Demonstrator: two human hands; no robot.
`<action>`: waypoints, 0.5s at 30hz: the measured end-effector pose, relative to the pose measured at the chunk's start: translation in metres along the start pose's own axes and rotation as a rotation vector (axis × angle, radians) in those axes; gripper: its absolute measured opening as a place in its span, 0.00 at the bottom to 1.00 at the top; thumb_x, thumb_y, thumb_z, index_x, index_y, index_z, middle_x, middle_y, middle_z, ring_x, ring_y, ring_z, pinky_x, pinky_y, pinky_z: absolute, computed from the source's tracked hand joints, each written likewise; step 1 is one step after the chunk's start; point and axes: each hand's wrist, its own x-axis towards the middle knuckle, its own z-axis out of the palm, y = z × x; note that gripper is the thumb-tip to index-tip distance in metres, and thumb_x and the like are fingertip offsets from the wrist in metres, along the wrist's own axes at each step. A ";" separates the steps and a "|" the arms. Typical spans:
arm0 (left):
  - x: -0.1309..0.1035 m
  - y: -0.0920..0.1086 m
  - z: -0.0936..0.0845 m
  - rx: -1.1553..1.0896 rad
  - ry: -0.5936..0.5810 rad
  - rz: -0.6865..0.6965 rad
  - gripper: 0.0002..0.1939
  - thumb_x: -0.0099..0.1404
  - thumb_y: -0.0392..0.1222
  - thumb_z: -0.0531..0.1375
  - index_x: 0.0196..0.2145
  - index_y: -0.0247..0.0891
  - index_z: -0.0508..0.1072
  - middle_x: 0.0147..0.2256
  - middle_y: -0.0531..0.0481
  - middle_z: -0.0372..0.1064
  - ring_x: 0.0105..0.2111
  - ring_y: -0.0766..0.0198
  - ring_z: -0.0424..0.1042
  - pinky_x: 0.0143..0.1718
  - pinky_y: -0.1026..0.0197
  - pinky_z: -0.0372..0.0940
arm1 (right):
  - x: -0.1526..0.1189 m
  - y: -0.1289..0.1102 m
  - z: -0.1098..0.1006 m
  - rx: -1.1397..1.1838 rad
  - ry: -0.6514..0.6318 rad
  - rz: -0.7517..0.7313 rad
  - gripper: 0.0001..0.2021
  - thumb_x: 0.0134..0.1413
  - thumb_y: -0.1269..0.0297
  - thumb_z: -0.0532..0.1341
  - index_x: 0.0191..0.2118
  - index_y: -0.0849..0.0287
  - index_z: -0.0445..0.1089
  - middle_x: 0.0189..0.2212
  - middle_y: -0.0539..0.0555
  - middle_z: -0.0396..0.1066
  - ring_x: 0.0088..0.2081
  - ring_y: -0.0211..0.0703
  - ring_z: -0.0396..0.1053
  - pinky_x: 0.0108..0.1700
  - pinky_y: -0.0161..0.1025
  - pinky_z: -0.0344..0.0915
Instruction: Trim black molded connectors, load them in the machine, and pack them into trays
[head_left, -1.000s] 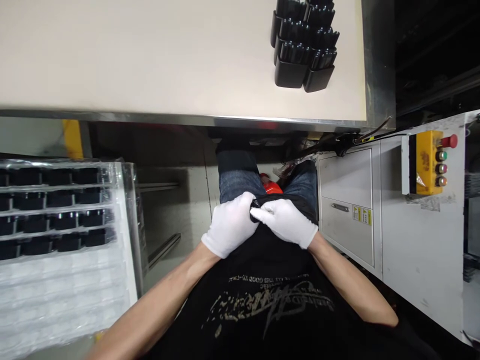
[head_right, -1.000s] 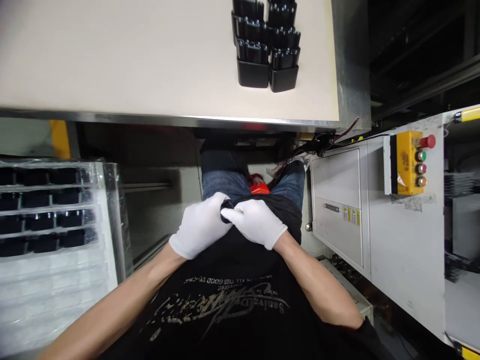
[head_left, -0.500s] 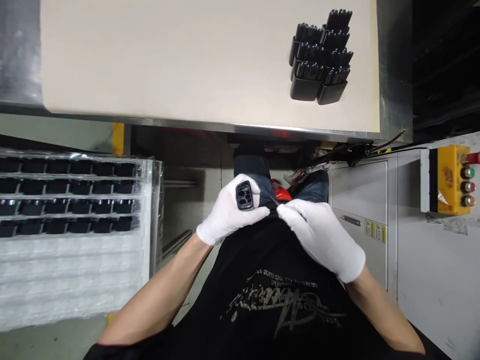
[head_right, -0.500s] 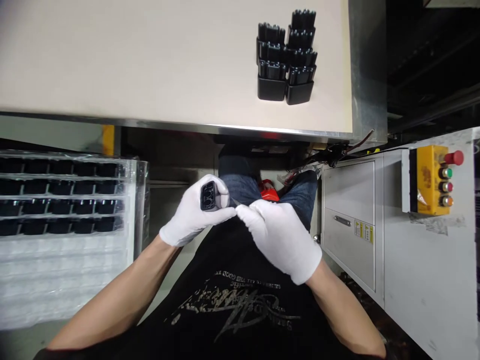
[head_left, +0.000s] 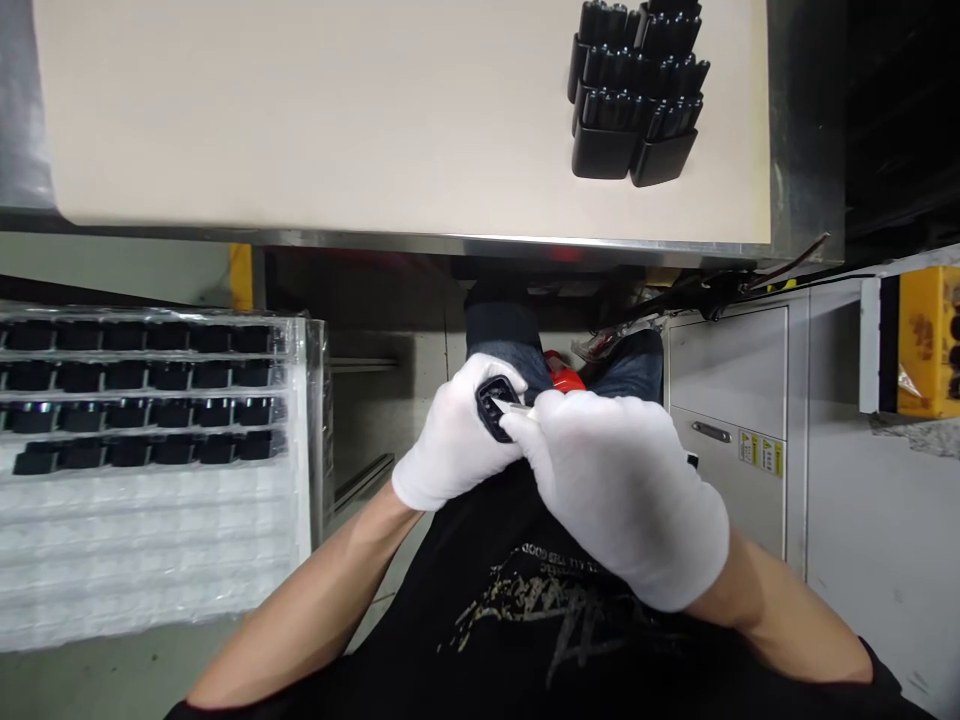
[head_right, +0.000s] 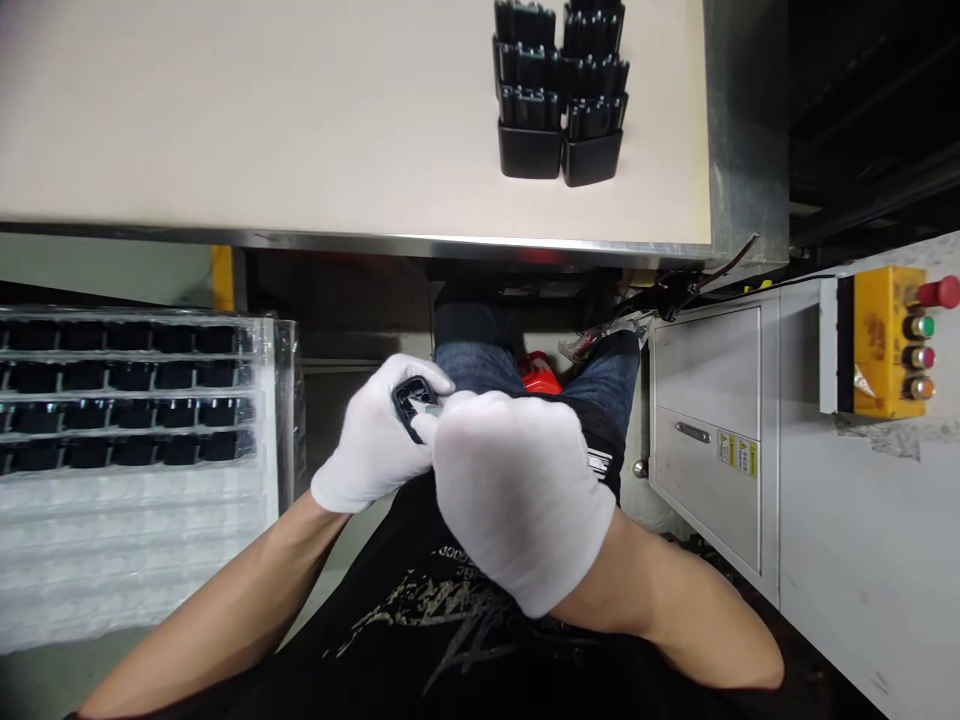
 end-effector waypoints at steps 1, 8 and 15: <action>0.000 0.000 0.001 0.025 0.004 0.006 0.07 0.56 0.41 0.63 0.33 0.39 0.71 0.29 0.52 0.73 0.27 0.65 0.71 0.29 0.64 0.66 | 0.001 -0.001 0.000 -0.017 0.002 -0.006 0.18 0.67 0.60 0.59 0.24 0.56 0.66 0.16 0.51 0.63 0.17 0.40 0.59 0.23 0.40 0.42; -0.002 -0.001 0.001 0.094 -0.044 0.063 0.03 0.58 0.39 0.59 0.32 0.39 0.71 0.30 0.52 0.76 0.27 0.64 0.74 0.29 0.63 0.66 | 0.006 0.000 0.001 -0.012 -0.064 -0.062 0.21 0.69 0.60 0.57 0.22 0.57 0.69 0.16 0.53 0.61 0.17 0.39 0.57 0.24 0.41 0.39; -0.007 -0.021 0.013 0.220 0.077 0.192 0.03 0.59 0.36 0.57 0.32 0.40 0.70 0.28 0.51 0.75 0.26 0.62 0.74 0.29 0.61 0.67 | 0.001 0.004 0.029 0.052 0.021 -0.069 0.22 0.73 0.57 0.54 0.26 0.57 0.72 0.18 0.52 0.66 0.21 0.40 0.60 0.27 0.42 0.43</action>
